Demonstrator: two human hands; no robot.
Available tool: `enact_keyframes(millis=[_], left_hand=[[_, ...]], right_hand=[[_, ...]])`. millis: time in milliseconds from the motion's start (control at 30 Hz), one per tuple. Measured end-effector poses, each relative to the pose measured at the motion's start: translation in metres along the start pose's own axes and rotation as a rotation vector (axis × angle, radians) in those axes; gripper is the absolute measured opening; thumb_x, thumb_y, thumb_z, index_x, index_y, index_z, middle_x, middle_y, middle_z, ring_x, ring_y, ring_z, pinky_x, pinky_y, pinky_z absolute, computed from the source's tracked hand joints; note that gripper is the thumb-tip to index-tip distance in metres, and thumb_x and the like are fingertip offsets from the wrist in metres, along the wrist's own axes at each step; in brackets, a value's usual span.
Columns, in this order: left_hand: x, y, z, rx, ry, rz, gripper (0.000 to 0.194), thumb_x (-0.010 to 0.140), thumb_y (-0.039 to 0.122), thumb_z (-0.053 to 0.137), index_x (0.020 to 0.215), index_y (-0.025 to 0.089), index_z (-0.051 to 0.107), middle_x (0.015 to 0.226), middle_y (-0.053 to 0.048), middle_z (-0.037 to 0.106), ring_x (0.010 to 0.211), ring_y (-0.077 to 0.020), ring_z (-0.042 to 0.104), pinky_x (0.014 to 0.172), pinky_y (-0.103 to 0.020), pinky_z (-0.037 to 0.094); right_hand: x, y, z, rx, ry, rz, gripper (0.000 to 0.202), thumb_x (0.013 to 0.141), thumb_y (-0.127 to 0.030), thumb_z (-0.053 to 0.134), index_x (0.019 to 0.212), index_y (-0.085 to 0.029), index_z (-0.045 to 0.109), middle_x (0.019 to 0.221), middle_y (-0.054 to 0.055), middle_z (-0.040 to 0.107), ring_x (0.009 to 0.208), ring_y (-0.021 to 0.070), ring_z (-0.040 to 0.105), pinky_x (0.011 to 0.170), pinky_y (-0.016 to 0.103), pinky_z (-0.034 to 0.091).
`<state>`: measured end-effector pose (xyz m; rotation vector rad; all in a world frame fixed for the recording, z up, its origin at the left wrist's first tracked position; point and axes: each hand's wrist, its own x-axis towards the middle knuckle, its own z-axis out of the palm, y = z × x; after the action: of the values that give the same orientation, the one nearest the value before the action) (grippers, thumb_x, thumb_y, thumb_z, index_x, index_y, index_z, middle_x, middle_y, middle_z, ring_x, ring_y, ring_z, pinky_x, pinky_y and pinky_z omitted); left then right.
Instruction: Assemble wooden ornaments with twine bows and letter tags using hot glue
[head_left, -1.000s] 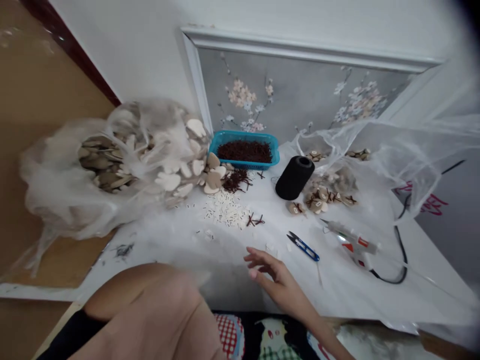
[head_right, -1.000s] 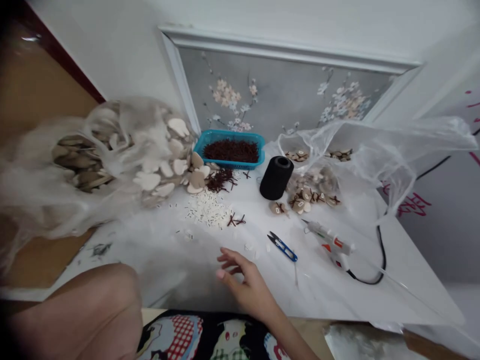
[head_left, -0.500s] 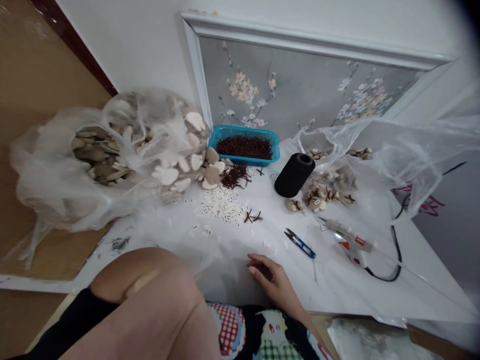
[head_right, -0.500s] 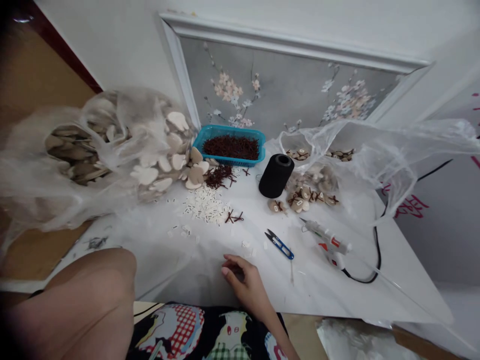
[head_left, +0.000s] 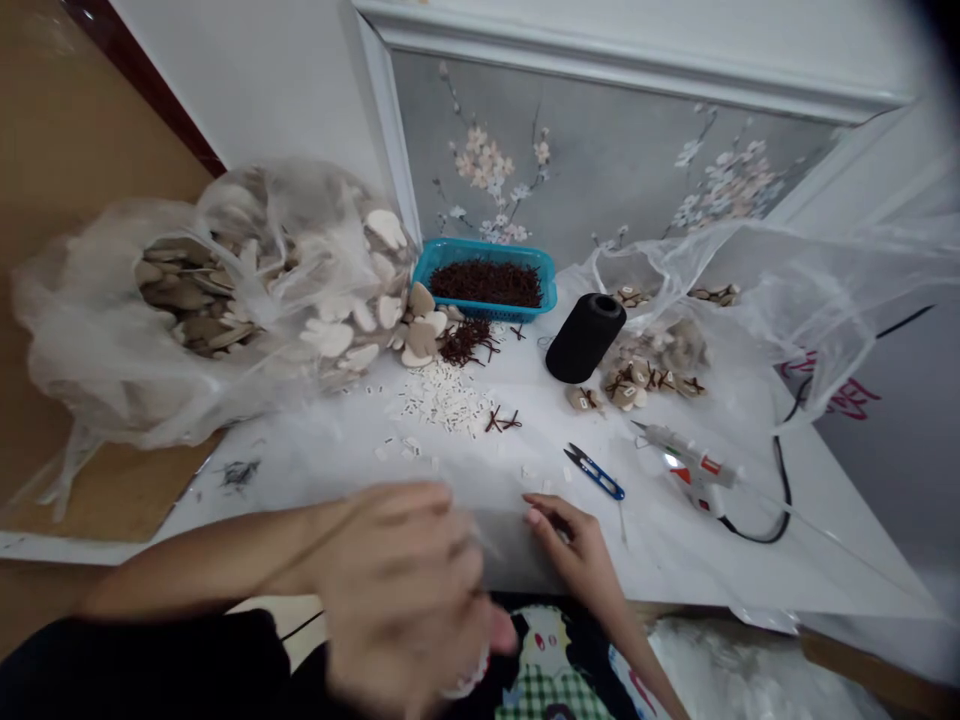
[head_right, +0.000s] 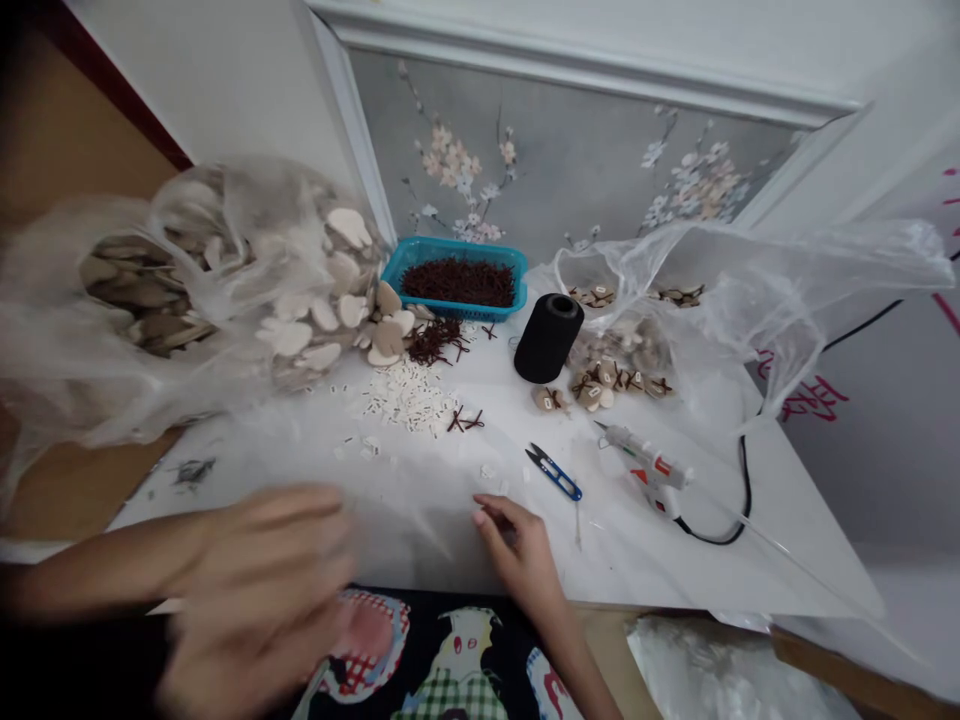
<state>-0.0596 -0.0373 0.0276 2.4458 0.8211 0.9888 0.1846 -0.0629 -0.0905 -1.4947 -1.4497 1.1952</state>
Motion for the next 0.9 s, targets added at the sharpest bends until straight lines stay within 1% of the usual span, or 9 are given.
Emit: enact_keyframes(millis=[67, 133, 200, 333, 500, 567, 667, 800, 900], left_hand=[[0.009, -0.03, 0.003, -0.067, -0.262, -0.098, 0.017, 0.086, 0.039, 0.061, 0.09, 0.022, 0.061, 0.07, 0.003, 0.059, 0.062, -0.0123, 0.054, 0.059, -0.026, 0.046], [0.004, -0.062, -0.001, -0.163, -0.508, -0.362, 0.022, 0.09, 0.042, 0.054, 0.089, 0.021, 0.06, 0.062, 0.003, 0.055, 0.054, -0.011, 0.049, 0.051, -0.023, 0.038], [-0.011, -0.089, -0.007, -0.26, -0.606, -0.655, 0.029, 0.093, 0.042, 0.045, 0.086, 0.018, 0.059, 0.062, 0.001, 0.055, 0.055, -0.0116, 0.049, 0.051, -0.023, 0.034], [-0.033, -0.123, -0.005, -0.384, -0.516, -0.791, 0.03, 0.091, 0.044, 0.045, 0.082, 0.018, 0.058, 0.065, 0.0, 0.057, 0.059, -0.0138, 0.052, 0.054, -0.024, 0.038], [0.004, -0.146, 0.018, -0.252, -0.155, -0.612, 0.021, 0.087, 0.04, 0.052, 0.082, 0.02, 0.057, 0.07, 0.0, 0.059, 0.06, -0.0133, 0.052, 0.054, -0.024, 0.041], [0.026, -0.137, 0.02, -0.176, -0.047, -0.533, 0.018, 0.088, 0.038, 0.053, 0.085, 0.02, 0.058, 0.077, -0.001, 0.062, 0.067, -0.0141, 0.056, 0.058, -0.025, 0.044], [0.048, -0.091, 0.006, -0.103, -0.025, -0.278, 0.014, 0.091, 0.03, 0.051, 0.085, 0.02, 0.058, 0.08, -0.002, 0.064, 0.074, -0.014, 0.06, 0.064, -0.026, 0.048], [0.043, -0.008, -0.028, 0.021, -0.012, 0.261, 0.011, 0.083, 0.029, 0.063, 0.094, 0.028, 0.06, 0.074, 0.002, 0.067, 0.068, -0.0152, 0.06, 0.065, -0.032, 0.053], [0.011, 0.024, -0.044, 0.18, 0.102, 0.098, 0.032, 0.073, 0.038, 0.07, 0.103, 0.042, 0.063, 0.075, 0.003, 0.069, 0.078, -0.025, 0.064, 0.072, -0.048, 0.057]], right_hand=[[0.001, 0.003, -0.017, -0.089, 0.027, 0.03, 0.042, 0.09, -0.051, 0.048, 0.084, -0.016, 0.07, 0.079, 0.007, 0.071, 0.073, 0.0215, 0.064, 0.066, 0.03, 0.049], [0.007, 0.004, -0.03, -0.182, -0.01, 0.028, 0.046, 0.091, -0.052, 0.044, 0.075, -0.017, 0.068, 0.069, 0.006, 0.067, 0.065, 0.0202, 0.061, 0.061, 0.03, 0.045], [0.019, 0.002, -0.034, -0.237, -0.091, -0.04, 0.043, 0.092, -0.051, 0.045, 0.078, -0.017, 0.068, 0.073, 0.006, 0.068, 0.069, 0.0203, 0.061, 0.064, 0.03, 0.045], [0.062, -0.01, -0.01, -0.231, -0.272, -0.292, 0.032, 0.09, -0.046, 0.052, 0.09, -0.019, 0.069, 0.091, 0.006, 0.071, 0.09, 0.0211, 0.061, 0.084, 0.035, 0.046], [0.114, -0.036, 0.032, -0.151, -0.355, -0.461, 0.032, 0.091, -0.043, 0.051, 0.095, -0.017, 0.069, 0.097, 0.008, 0.071, 0.094, 0.0189, 0.062, 0.088, 0.033, 0.046], [0.116, -0.042, 0.031, -0.116, -0.259, -0.451, 0.034, 0.092, -0.044, 0.049, 0.097, -0.017, 0.069, 0.098, 0.008, 0.071, 0.094, 0.019, 0.062, 0.086, 0.032, 0.047], [0.097, -0.039, 0.009, -0.048, -0.209, -0.291, 0.042, 0.091, -0.05, 0.046, 0.088, -0.016, 0.069, 0.083, 0.007, 0.07, 0.076, 0.0169, 0.063, 0.07, 0.028, 0.049], [0.063, -0.018, -0.022, 0.061, -0.484, 0.041, 0.055, 0.089, -0.058, 0.043, 0.072, -0.014, 0.071, 0.06, 0.005, 0.067, 0.052, 0.0151, 0.06, 0.054, 0.027, 0.049], [0.06, -0.01, -0.025, 0.055, -0.555, 0.081, 0.054, 0.087, -0.06, 0.047, 0.076, -0.013, 0.072, 0.066, 0.007, 0.07, 0.058, 0.0172, 0.064, 0.059, 0.029, 0.053]])
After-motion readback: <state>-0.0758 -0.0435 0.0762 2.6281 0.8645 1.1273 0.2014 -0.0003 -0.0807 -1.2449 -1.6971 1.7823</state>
